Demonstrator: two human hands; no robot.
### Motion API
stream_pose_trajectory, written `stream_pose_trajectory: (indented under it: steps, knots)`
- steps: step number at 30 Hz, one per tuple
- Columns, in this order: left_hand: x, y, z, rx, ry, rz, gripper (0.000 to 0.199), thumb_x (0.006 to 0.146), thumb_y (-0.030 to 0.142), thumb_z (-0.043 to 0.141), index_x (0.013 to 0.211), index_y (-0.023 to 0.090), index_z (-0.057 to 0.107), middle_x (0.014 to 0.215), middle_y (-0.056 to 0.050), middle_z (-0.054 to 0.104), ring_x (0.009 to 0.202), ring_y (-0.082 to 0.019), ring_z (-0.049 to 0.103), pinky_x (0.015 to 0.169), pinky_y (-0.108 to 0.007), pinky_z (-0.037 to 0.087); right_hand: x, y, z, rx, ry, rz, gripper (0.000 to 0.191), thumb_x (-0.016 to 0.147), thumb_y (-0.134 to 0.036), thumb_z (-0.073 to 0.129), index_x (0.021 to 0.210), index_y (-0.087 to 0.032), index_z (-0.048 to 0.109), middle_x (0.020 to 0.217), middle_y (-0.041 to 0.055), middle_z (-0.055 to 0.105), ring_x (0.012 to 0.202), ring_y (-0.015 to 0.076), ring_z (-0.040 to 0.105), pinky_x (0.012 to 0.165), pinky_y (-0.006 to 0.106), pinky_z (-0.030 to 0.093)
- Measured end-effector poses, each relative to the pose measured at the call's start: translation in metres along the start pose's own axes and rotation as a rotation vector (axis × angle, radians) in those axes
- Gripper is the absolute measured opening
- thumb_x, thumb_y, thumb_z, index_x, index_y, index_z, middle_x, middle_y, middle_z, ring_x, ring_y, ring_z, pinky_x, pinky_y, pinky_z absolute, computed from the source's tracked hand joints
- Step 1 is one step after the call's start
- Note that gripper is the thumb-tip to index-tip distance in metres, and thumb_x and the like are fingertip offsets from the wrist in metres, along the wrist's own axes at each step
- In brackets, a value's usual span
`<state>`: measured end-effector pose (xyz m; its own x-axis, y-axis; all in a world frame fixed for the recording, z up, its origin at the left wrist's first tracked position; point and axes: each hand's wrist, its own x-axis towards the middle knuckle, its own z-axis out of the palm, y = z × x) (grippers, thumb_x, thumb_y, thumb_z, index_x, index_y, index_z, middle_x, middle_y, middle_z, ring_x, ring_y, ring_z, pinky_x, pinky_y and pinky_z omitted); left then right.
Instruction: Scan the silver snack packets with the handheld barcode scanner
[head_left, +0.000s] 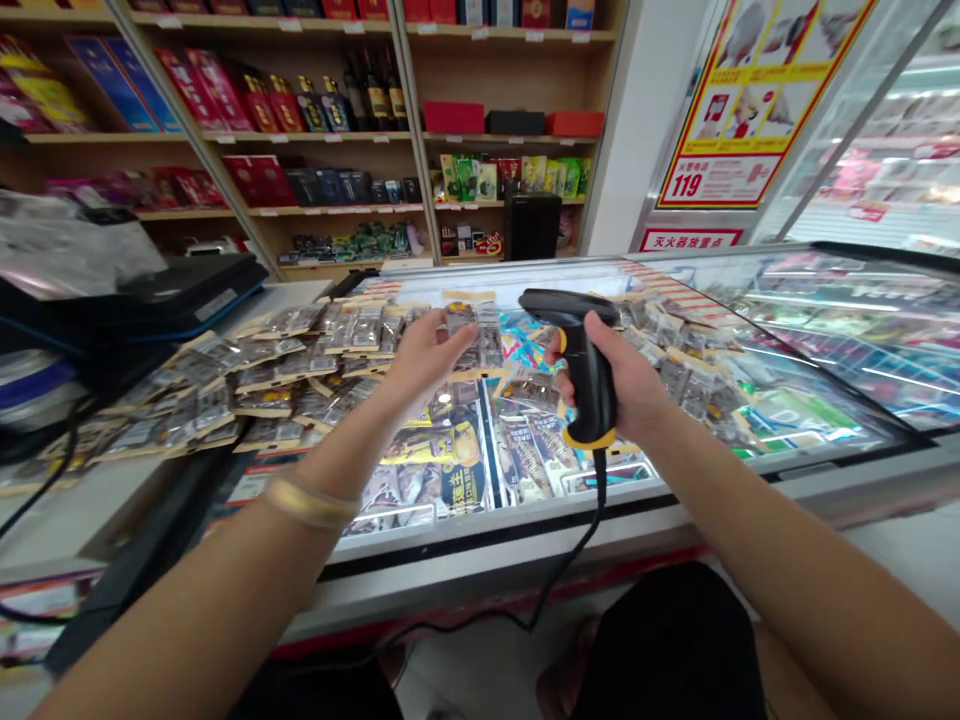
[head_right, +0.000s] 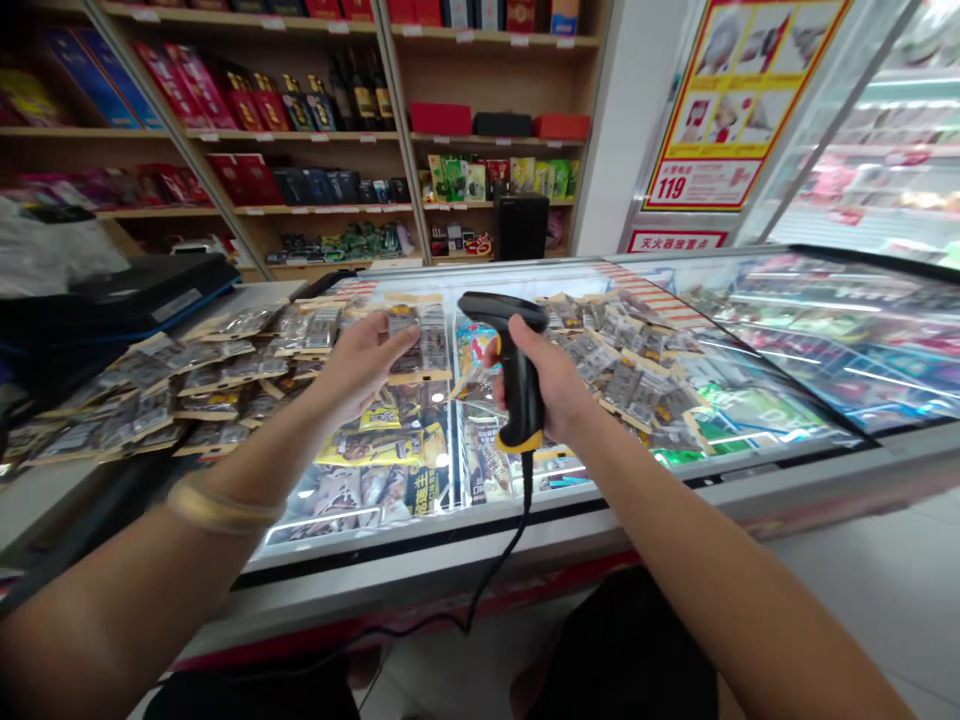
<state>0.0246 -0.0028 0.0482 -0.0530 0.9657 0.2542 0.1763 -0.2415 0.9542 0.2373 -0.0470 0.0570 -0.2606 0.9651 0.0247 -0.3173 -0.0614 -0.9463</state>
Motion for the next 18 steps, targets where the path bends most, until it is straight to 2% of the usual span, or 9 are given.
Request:
stream_pose_trajectory:
  steps: [3,5,8,10,12,14,18]
  knots:
    - [0.016,0.007,0.048,-0.043,-0.085,0.000,0.025,0.076,0.036,0.071,0.089,0.016,0.064,0.076,-0.002,0.069,0.073,-0.016,0.066,0.074,-0.030,0.054,-0.004,-0.014,-0.038,0.030,0.140,-0.041,0.046,0.082,-0.064,0.060,0.081,-0.019,0.061,0.072,0.0021,0.063,0.046,0.0087,0.050,0.042,0.022,0.043]
    - [0.024,0.014,0.080,-0.021,-0.086,-0.001,0.018,0.077,0.031,0.070,0.083,0.016,0.063,0.072,-0.001,0.066,0.071,-0.015,0.064,0.072,-0.029,0.053,-0.006,-0.021,-0.060,0.061,0.210,-0.048,0.045,0.081,-0.064,0.060,0.081,-0.019,0.061,0.074,0.0022,0.063,0.047,0.0083,0.050,0.042,0.022,0.043]
    - [0.035,0.021,0.120,-0.076,-0.140,-0.112,0.014,0.078,0.027,0.070,0.078,0.015,0.062,0.067,0.001,0.062,0.069,-0.016,0.065,0.070,-0.031,0.056,-0.008,-0.025,-0.084,0.110,0.295,-0.034,0.044,0.080,-0.063,0.062,0.079,-0.019,0.061,0.071,0.0011,0.061,0.047,0.0082,0.049,0.042,0.022,0.043]
    - [0.041,0.020,0.138,-0.145,-0.211,-0.202,0.010,0.081,0.024,0.066,0.082,0.015,0.063,0.067,0.000,0.062,0.070,-0.017,0.067,0.072,-0.033,0.058,-0.010,-0.023,-0.096,0.143,0.336,-0.017,0.044,0.079,-0.063,0.063,0.079,-0.020,0.061,0.070,0.0007,0.061,0.047,0.0086,0.048,0.042,0.023,0.043]
    - [0.044,0.014,0.148,-0.142,-0.238,-0.222,0.012,0.083,0.021,0.062,0.091,0.012,0.065,0.076,-0.003,0.067,0.076,-0.018,0.070,0.078,-0.034,0.058,-0.012,-0.020,-0.104,0.167,0.364,-0.011,0.043,0.079,-0.064,0.064,0.080,-0.020,0.061,0.070,0.0008,0.061,0.047,0.0093,0.049,0.042,0.023,0.043]
    - [0.045,0.008,0.150,-0.041,-0.201,-0.169,0.022,0.082,0.021,0.062,0.101,0.011,0.067,0.092,-0.007,0.071,0.086,-0.020,0.071,0.085,-0.035,0.057,-0.013,-0.017,-0.109,0.175,0.378,-0.011,0.043,0.078,-0.064,0.065,0.081,-0.021,0.061,0.070,0.0008,0.062,0.048,0.0098,0.050,0.042,0.023,0.044]
    - [0.037,0.000,0.134,0.162,-0.133,-0.001,0.036,0.079,0.021,0.064,0.113,0.013,0.067,0.118,-0.013,0.070,0.109,-0.023,0.066,0.099,-0.038,0.050,-0.013,-0.015,-0.110,0.175,0.365,-0.014,0.043,0.079,-0.063,0.064,0.082,-0.020,0.062,0.070,0.0016,0.062,0.048,0.0104,0.050,0.041,0.024,0.044]
